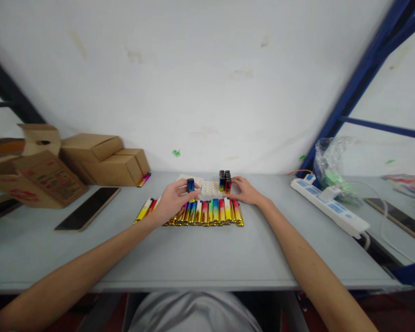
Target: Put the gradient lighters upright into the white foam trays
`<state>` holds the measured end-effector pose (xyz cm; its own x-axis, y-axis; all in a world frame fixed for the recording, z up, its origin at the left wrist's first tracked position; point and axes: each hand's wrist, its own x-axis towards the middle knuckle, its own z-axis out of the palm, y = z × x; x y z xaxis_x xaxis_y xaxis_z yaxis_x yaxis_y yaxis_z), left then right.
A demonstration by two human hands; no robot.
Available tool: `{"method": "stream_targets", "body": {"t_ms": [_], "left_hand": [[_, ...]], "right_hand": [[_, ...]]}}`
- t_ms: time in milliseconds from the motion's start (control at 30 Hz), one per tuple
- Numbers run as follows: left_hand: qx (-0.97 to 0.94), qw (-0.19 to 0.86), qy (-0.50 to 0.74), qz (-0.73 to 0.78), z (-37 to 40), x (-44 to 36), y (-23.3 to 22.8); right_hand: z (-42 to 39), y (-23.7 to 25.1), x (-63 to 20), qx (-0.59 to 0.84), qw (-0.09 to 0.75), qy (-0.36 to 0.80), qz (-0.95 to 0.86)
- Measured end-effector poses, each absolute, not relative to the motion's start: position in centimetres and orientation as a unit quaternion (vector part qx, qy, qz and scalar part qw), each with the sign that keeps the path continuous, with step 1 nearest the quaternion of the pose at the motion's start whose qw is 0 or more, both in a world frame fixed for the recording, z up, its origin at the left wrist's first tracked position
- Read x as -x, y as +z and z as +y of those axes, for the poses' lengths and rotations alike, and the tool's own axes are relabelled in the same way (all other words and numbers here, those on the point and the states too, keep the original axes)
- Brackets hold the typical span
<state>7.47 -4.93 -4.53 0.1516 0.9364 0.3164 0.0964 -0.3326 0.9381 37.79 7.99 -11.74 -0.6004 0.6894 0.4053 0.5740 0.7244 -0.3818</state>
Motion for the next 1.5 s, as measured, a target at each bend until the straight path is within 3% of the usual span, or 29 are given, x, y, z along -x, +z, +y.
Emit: {"method": "stream_targets", "body": {"t_ms": [433,1500], "left_hand": [[-0.493,0.649,0.468,0.342,-5.6,-7.6,-3.7],[-0.489,0.619,0.484,0.379,-4.8,-7.4,-4.6]], "right_hand": [[7.4,-11.0,-37.5,0.362,0.260,0.114,-0.888],[7.6,-11.3,-37.6,0.356,0.270,0.107,-0.888]]}}
